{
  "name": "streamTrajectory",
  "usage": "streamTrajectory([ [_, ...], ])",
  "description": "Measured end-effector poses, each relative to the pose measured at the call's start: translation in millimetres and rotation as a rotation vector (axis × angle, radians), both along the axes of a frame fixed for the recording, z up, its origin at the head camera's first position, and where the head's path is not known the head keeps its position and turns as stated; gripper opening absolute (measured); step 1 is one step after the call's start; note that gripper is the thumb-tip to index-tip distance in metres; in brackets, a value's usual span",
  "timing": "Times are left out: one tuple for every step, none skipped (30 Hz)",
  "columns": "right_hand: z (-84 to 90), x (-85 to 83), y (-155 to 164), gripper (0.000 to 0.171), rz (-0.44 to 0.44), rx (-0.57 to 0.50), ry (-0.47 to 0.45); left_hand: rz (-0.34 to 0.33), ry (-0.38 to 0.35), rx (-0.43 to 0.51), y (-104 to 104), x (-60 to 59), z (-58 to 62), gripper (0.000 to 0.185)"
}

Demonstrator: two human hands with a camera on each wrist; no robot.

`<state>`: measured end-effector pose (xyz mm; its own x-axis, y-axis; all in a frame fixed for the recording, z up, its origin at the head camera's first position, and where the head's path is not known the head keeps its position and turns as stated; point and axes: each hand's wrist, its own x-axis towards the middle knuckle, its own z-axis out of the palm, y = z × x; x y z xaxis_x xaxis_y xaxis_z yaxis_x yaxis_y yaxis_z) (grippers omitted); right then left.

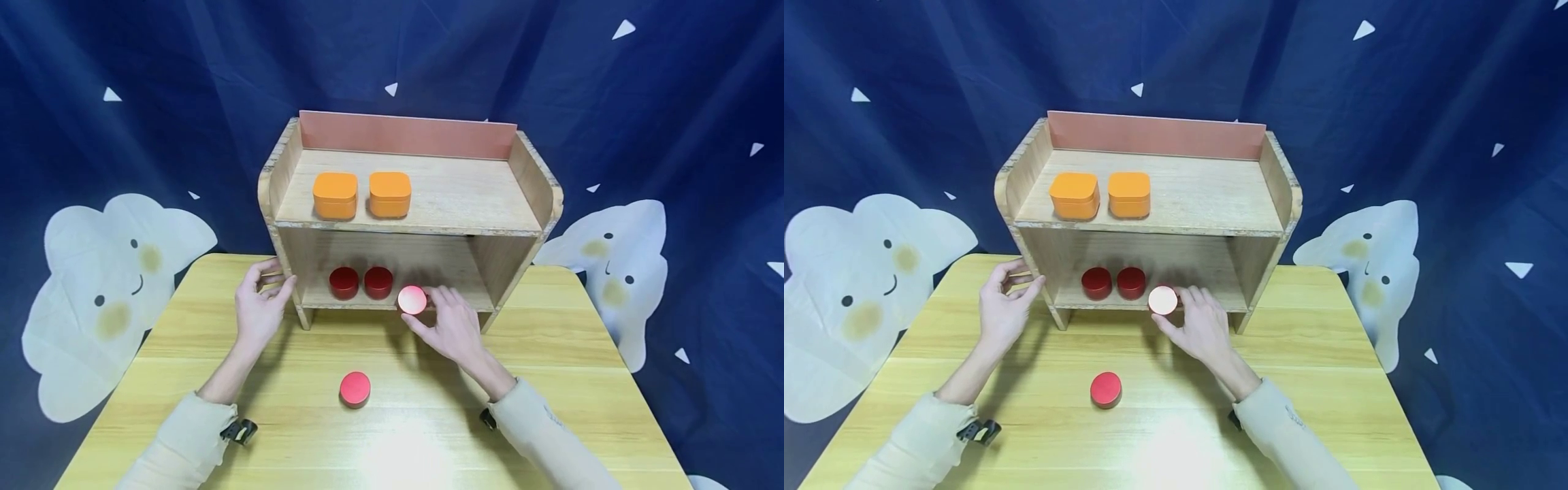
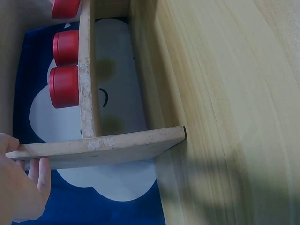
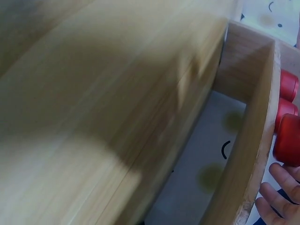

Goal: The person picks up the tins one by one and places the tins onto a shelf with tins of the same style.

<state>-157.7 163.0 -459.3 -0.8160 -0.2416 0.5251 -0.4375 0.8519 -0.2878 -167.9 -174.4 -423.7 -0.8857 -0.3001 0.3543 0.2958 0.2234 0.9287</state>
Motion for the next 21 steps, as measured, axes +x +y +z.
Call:
streamTrajectory([
  [0.2,-0.7,0,0.058,-0.005,0.001,-0.005,-0.001,-0.001,0.0,0,0.0,0.1,0.035],
  [0.2,-1.6,0,0.058,-0.009,-0.001,-0.005,-0.001,-0.002,0.0,0,0.1,0.1,0.035],
  [0.3,-2.3,-1,0.058,-0.012,0.0,-0.005,-0.001,-0.002,-0.001,0,0.0,0.0,0.034],
  [0.3,-3.0,-1,0.057,-0.016,0.0,-0.003,-0.001,-0.002,-0.002,0,-0.1,-0.2,0.034],
  [0.2,-3.7,-1,0.058,-0.02,0.002,0.0,-0.001,-0.001,-0.001,0,-0.2,-0.3,0.034],
  [0.0,-4.4,-1,0.058,-0.022,0.003,0.002,-0.001,0.001,-0.001,0,-0.4,-0.6,0.034],
  [-0.4,-5.1,-1,0.058,-0.025,0.002,0.004,-0.002,0.004,-0.001,0,-0.7,-1.0,0.034],
  [-0.5,-5.8,-2,0.058,-0.028,0.001,0.007,-0.003,0.007,-0.001,0,-1.1,-1.4,0.034],
  [-0.6,-6.2,-2,0.059,-0.033,0.001,0.009,-0.004,0.01,-0.001,0,-1.4,-1.8,0.034],
  [-0.8,-6.8,-2,0.059,-0.036,0.0,0.01,-0.004,0.013,-0.002,0,-1.6,-2.1,0.035],
  [-1.0,-7.3,-2,0.06,-0.039,0.002,0.011,-0.005,0.016,-0.003,-1,-1.8,-2.3,0.035],
  [-1.3,-7.9,-3,0.06,-0.042,0.005,0.013,-0.004,0.019,-0.004,-1,-2.0,-2.7,0.035],
  [-1.6,-8.5,-3,0.06,-0.046,0.008,0.017,-0.003,0.022,-0.005,-1,-2.1,-2.8,0.035],
  [-1.8,-9.1,-3,0.061,-0.049,0.011,0.02,-0.001,0.024,-0.006,-1,-2.1,-2.9,0.035],
  [-2.1,-9.7,-4,0.062,-0.051,0.015,0.024,0.002,0.025,-0.009,-1,-2.1,-2.9,0.035],
  [-2.4,-10.3,-4,0.062,-0.051,0.017,0.026,0.004,0.025,-0.01,-1,-2.0,-2.9,0.036],
  [-2.6,-11.0,-4,0.063,-0.053,0.019,0.031,0.005,0.025,-0.01,-1,-2.1,-3.0,0.036],
  [-2.5,-11.6,-5,0.063,-0.055,0.02,0.033,0.006,0.025,-0.01,-1,-1.9,-3.1,0.036],
  [-2.4,-12.3,-5,0.064,-0.056,0.02,0.036,0.007,0.024,-0.01,-1,-1.9,-3.1,0.036],
  [-2.3,-12.9,-5,0.064,-0.057,0.02,0.038,0.006,0.024,-0.009,-1,-1.8,-3.1,0.036],
  [-2.2,-13.6,-5,0.064,-0.06,0.021,0.041,0.005,0.023,-0.009,-1,-1.7,-3.1,0.036],
])
